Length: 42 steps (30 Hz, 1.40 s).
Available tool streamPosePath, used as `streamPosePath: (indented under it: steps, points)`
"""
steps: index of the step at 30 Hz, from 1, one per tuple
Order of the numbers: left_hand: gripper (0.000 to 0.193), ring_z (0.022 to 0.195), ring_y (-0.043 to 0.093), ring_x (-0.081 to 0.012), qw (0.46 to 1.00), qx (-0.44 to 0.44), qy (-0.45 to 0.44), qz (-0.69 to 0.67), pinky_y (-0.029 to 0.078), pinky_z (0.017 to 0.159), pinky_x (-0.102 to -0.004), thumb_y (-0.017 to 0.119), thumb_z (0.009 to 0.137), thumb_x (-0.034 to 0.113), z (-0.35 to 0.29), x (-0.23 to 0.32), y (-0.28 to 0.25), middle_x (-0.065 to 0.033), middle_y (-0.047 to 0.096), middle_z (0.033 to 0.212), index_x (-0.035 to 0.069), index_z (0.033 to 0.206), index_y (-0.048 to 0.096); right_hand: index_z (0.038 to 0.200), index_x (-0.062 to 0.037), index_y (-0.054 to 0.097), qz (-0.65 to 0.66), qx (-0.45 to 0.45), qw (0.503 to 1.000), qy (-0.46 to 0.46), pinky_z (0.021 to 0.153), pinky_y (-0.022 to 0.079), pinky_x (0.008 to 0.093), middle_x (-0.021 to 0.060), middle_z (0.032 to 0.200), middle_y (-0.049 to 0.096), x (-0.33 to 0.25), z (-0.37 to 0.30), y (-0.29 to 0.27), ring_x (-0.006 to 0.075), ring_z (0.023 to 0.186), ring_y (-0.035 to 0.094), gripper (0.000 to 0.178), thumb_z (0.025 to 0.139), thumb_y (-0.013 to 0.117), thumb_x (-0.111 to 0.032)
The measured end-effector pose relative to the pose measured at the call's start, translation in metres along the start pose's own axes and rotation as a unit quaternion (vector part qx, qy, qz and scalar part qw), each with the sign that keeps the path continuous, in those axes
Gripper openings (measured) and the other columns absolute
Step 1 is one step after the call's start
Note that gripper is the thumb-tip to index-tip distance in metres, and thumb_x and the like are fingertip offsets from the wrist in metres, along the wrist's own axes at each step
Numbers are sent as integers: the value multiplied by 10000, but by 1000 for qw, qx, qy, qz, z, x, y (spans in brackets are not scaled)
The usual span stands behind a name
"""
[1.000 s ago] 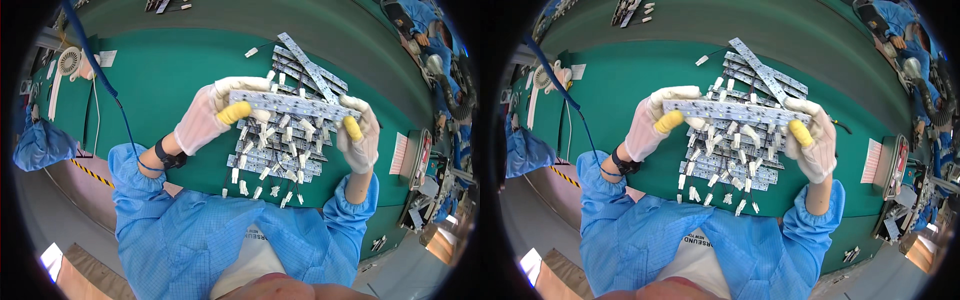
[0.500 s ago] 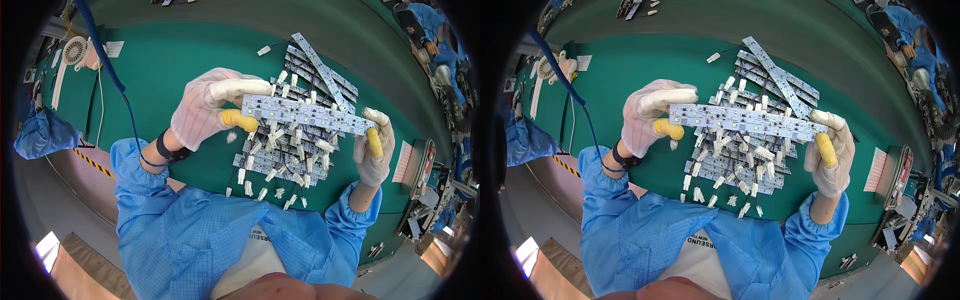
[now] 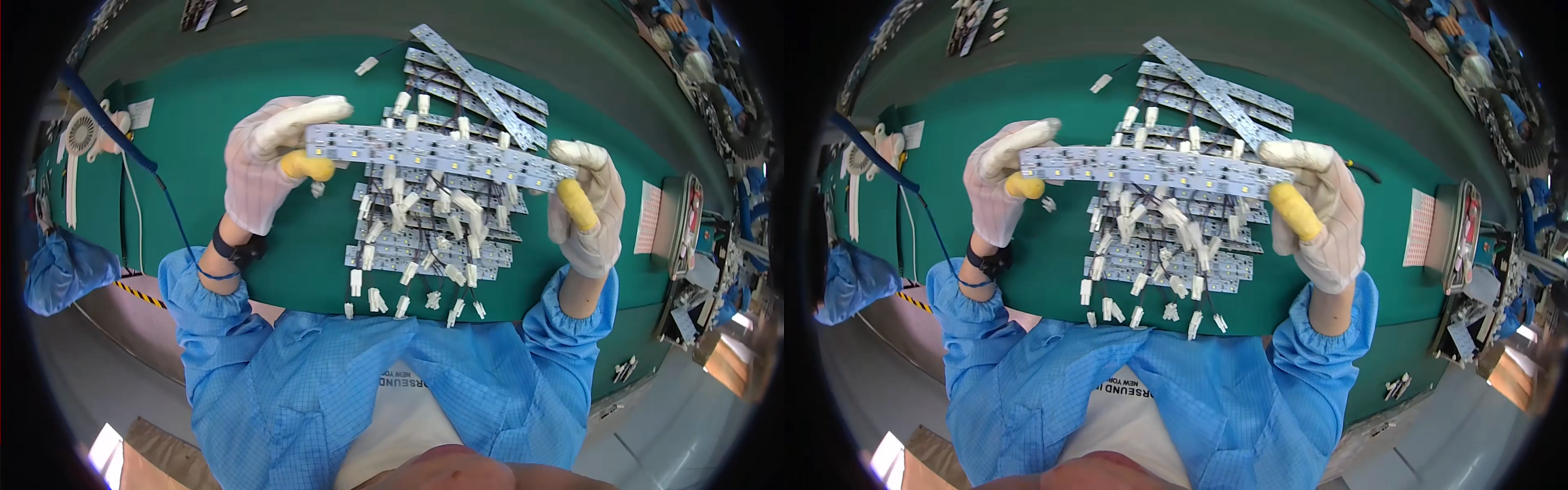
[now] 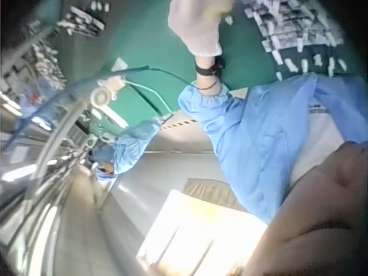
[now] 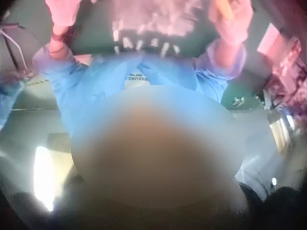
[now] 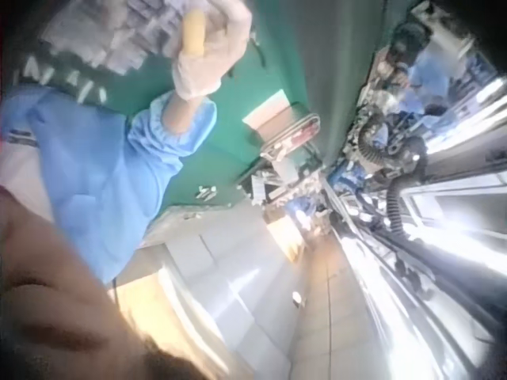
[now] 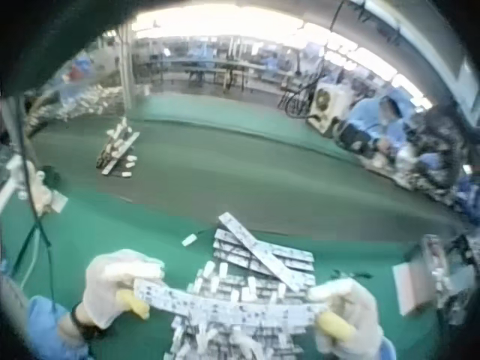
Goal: Assembling and inspecting electronic components on strips at a workbench.
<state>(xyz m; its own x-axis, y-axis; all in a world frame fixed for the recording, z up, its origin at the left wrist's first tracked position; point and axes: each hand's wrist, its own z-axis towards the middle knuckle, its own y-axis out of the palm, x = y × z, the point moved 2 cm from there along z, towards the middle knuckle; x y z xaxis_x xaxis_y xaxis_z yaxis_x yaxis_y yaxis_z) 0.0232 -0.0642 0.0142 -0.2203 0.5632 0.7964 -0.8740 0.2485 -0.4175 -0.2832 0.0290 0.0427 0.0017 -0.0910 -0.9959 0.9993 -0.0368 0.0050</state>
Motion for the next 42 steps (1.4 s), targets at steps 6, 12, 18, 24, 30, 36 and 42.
streamPosePath:
  steps: [6, 12, 18, 24, 30, 36, 42]
  points:
    - [572, 814, 629, -206, 1000, 1, 20, -24, 504, 668, -269, 628, 764, 480, 0, -6, 0, -148, 648, 980, -4, 1070, 628, 1148, 70, 496, 27, 6, 998, 49, 389, 245, 161, 102, 860, 619, -7, -1, 1, 16, 412, 355, 414, 851, 630, -186]
    - [611, 776, 657, -182, 997, 0, -61, -41, 521, 688, -254, 617, 763, 499, -4, -4, 1, -147, 643, 976, -11, 1099, 618, 1127, 66, 491, 26, -39, 995, 91, 501, 360, 135, 110, 933, 601, -14, -2, 1, 60, 637, 535, 391, 851, 618, -181]
    - [624, 775, 660, -157, 995, -3, -82, -65, 518, 714, -246, 587, 798, 527, -2, -5, 3, -130, 647, 973, -29, 1079, 624, 1131, 65, 481, 32, -59, 996, 59, 411, 300, 154, 135, 774, 611, -9, 0, 3, 24, 412, 398, 465, 880, 611, -304]
    - [612, 823, 653, -174, 998, -19, -43, -47, 495, 804, -286, 559, 824, 536, -2, -6, 1, -136, 662, 946, -29, 1048, 635, 1133, 62, 480, 25, -74, 997, 28, 423, 309, 156, 129, 771, 610, -1, 1, 1, 31, 439, 419, 463, 888, 599, -312]
    - [547, 901, 649, -222, 999, 4, -42, -4, 458, 910, -339, 576, 853, 471, -2, -13, 3, -158, 672, 927, -28, 1072, 624, 1156, 46, 486, 15, -51, 997, 61, 416, 313, 163, 138, 853, 624, -7, -2, 2, 51, 488, 472, 482, 860, 641, -301]
    - [517, 1049, 607, -282, 955, 54, -136, -257, 479, 909, -334, 576, 876, 425, -10, -13, 15, -189, 654, 1026, -25, 1130, 586, 1365, -12, 340, -291, -29, 953, -74, 775, 483, 341, 165, 1189, 541, -2, 11, -36, 268, 975, 574, 948, 714, 637, -634]
    - [536, 978, 634, -203, 969, 10, -138, -206, 490, 853, -268, 566, 883, 433, -4, -6, 14, -152, 667, 1014, -50, 1116, 591, 1376, -152, 381, -813, 85, 575, -18, 894, 429, 399, 191, 1345, 397, 74, -22, -138, 345, 1098, 504, 717, 797, 612, -508]
